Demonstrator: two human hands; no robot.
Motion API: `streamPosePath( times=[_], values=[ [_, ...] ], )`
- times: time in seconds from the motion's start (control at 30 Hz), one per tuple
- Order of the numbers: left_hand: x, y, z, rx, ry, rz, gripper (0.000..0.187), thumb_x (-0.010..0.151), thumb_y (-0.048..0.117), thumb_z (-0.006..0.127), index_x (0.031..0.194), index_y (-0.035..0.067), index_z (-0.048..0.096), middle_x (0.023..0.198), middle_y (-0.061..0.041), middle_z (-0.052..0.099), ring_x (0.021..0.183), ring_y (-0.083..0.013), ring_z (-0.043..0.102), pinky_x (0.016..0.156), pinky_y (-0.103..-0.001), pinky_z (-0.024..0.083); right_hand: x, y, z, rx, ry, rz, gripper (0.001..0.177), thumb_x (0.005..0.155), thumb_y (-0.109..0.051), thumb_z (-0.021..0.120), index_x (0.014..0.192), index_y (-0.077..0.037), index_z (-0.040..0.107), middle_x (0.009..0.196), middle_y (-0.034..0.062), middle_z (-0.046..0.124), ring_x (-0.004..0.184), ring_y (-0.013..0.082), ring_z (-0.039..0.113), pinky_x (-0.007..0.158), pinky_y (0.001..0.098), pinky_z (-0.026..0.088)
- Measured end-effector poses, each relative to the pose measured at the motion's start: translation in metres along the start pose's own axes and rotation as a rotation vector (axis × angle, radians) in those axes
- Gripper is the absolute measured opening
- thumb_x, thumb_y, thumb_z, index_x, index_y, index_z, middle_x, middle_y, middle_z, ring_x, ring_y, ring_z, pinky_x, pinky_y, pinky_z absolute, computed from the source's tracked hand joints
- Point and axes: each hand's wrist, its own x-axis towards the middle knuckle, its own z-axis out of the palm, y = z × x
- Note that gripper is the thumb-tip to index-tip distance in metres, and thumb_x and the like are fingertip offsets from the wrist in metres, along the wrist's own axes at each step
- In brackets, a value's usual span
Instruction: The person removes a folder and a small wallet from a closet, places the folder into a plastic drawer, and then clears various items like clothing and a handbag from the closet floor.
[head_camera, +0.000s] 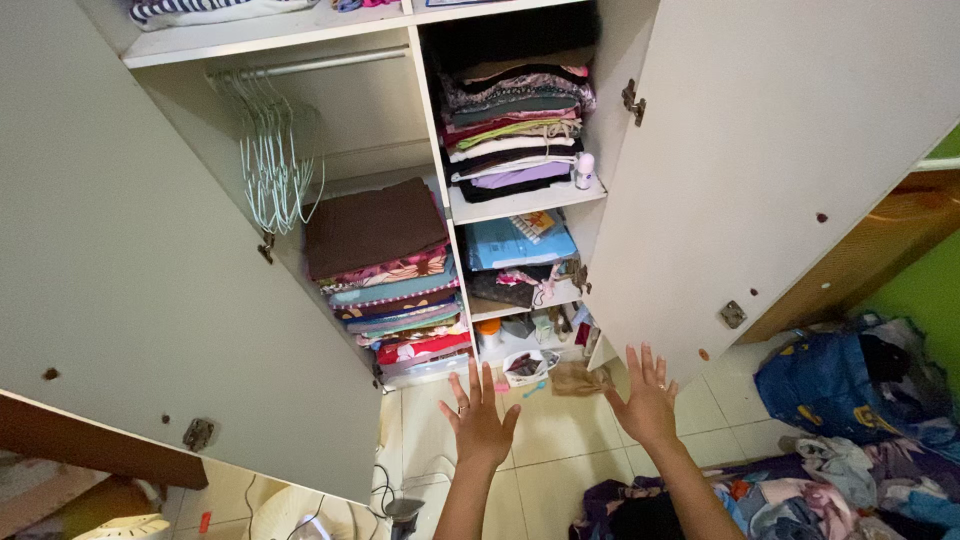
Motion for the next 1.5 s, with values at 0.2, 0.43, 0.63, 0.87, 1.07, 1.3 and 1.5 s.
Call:
streamPosePath(
  times=[0.2,0.43,0.63,0.87,1.07,1.3,1.5],
  values=[
    [-0.004,0.000,0.002,-0.034,0.060,0.032,0.095,0.097,0.055,0.059,0.164,0.017,0.002,0.172,-0.003,-0.010,0.157,-0.0399,-0.014,0.120,-0.071,0.000,-0.012,-0.006,-0.016,0.098,0.095,-0.046,0.096,0.083,-0.051,0.069,0.161,-0.020,0.022,0.170,0.0121,0.014,0.154,0.0439,0.015,0.116,0.0702,0.018],
    [-0.006,0.000,0.003,-0.021,0.072,0.042,0.095,0.097,0.055,0.059,0.163,0.016,0.003,0.172,-0.005,-0.010,0.156,-0.0415,-0.014,0.119,-0.071,0.001,-0.014,-0.008,-0.018,0.104,0.091,-0.033,0.095,0.084,-0.054,0.068,0.160,-0.020,0.023,0.169,0.0124,0.014,0.154,0.0436,0.014,0.116,0.0702,0.017],
    [-0.007,0.001,0.000,-0.053,0.058,0.035,0.096,0.096,0.054,0.060,0.164,0.017,0.003,0.173,-0.003,-0.010,0.157,-0.0402,-0.014,0.120,-0.070,-0.001,-0.015,-0.006,-0.017,0.126,0.084,-0.034,0.096,0.084,-0.050,0.070,0.161,-0.021,0.021,0.170,0.0112,0.012,0.154,0.0432,0.012,0.116,0.0708,0.016],
    [-0.006,-0.003,0.000,-0.045,0.035,0.027,0.096,0.097,0.054,0.059,0.164,0.017,0.001,0.173,-0.003,-0.011,0.157,-0.0393,-0.015,0.120,-0.070,-0.002,-0.016,-0.008,-0.013,0.108,0.092,-0.031,0.097,0.082,-0.049,0.071,0.160,-0.021,0.021,0.170,0.0117,0.014,0.154,0.0433,0.014,0.115,0.0710,0.018],
    [-0.004,-0.010,-0.003,-0.047,0.043,0.032,0.096,0.097,0.054,0.059,0.164,0.017,0.001,0.173,-0.002,-0.011,0.157,-0.0391,-0.014,0.120,-0.070,-0.002,-0.015,-0.016,-0.015,0.085,0.076,-0.032,0.095,0.083,-0.050,0.070,0.160,-0.021,0.021,0.170,0.0122,0.013,0.154,0.0431,0.013,0.114,0.0713,0.019],
    [-0.006,-0.024,-0.009,-0.050,0.054,0.035,0.096,0.097,0.053,0.060,0.164,0.016,0.001,0.173,-0.003,-0.009,0.157,-0.0382,-0.012,0.119,-0.071,-0.001,-0.015,-0.027,-0.007,0.119,0.076,-0.042,0.093,0.085,-0.051,0.070,0.160,-0.022,0.023,0.170,0.0114,0.012,0.154,0.0434,0.012,0.115,0.0708,0.018],
    [-0.006,-0.050,-0.009,-0.035,0.063,-0.009,0.096,0.096,0.054,0.060,0.163,0.016,0.002,0.173,-0.003,-0.009,0.156,-0.0398,-0.012,0.119,-0.072,-0.001,-0.011,-0.048,0.006,0.040,0.021,-0.057,0.096,0.084,-0.048,0.071,0.160,-0.019,0.021,0.171,0.0111,0.011,0.155,0.0424,0.013,0.115,0.0693,0.020]
  ],
)
